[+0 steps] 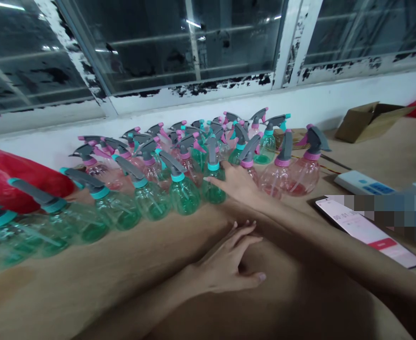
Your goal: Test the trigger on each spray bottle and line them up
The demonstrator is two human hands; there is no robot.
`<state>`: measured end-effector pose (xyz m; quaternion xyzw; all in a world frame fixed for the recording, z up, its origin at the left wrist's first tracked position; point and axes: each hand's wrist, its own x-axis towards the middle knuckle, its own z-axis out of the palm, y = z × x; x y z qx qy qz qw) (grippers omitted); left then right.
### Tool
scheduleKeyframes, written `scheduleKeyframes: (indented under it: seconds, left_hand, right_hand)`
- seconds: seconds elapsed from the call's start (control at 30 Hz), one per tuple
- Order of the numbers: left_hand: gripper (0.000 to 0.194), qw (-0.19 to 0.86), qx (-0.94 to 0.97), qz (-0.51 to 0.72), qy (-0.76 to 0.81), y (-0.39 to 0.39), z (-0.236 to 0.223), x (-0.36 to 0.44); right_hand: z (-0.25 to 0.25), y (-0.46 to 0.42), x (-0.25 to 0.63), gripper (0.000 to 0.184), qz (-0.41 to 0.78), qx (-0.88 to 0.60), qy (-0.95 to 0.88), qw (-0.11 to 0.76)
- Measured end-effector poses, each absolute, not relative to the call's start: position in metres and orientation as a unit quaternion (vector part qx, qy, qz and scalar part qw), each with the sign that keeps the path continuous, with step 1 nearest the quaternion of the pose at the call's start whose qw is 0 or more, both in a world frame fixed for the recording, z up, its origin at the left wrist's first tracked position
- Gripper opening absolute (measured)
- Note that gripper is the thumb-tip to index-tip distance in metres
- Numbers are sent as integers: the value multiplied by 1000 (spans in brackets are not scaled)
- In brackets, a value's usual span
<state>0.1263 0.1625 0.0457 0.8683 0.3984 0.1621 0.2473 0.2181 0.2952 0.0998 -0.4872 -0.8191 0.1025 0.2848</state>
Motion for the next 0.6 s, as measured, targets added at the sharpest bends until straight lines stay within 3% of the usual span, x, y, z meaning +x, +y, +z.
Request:
scheduleKeyframes:
  seconds: [0.4,0.6]
  left_hand:
    - [64,211,856,167,441,121,45,107]
    - [30,149,784,267,540,112,42,89]
  right_hand:
    - [97,289,244,59,146,-410,-866,249]
    - [100,268,266,55,177,-368,-882,234]
